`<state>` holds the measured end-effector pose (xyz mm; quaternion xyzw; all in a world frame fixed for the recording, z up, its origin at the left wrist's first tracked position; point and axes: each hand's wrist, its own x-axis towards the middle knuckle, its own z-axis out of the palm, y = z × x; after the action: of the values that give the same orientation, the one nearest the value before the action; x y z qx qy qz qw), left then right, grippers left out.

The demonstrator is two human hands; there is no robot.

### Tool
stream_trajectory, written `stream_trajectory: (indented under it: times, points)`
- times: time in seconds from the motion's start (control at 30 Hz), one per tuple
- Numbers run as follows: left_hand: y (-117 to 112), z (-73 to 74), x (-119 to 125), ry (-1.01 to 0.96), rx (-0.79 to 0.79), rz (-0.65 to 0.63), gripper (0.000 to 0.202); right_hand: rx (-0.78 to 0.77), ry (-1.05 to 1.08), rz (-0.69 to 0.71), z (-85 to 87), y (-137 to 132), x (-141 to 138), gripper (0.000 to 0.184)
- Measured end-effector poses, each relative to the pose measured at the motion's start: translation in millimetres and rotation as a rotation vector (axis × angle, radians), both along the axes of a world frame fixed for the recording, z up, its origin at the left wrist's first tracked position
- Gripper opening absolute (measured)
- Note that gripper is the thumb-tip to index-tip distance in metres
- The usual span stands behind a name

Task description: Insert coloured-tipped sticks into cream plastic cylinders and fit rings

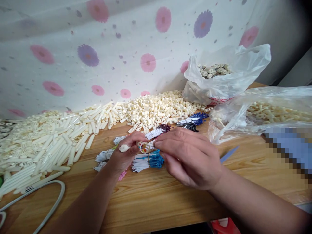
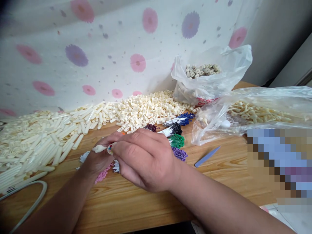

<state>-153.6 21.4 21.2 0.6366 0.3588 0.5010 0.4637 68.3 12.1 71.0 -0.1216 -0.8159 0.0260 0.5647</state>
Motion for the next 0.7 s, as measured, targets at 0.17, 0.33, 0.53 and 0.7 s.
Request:
stream_trajectory:
  times: [0.17,0.33,0.53,0.7]
  points:
    - [2,-4.6,-4,0.016,0.003,0.032,0.037,-0.139,0.018,-0.033,-12.4,5,-12,0.019]
    - [0,-5.1,-3,0.144,0.155,0.182,0.032,-0.266,0.074,-0.081,-18.9,7,-19,0.015]
    - [-8,0.1,-1,0.384,0.416,0.350,0.027,-0.360,0.139,-0.070,-20.1,10,-21,0.010]
    - [-13,1.6,4,0.470,0.534,0.473,0.028,-0.469,0.192,-0.030,-22.1,9,-24,0.010]
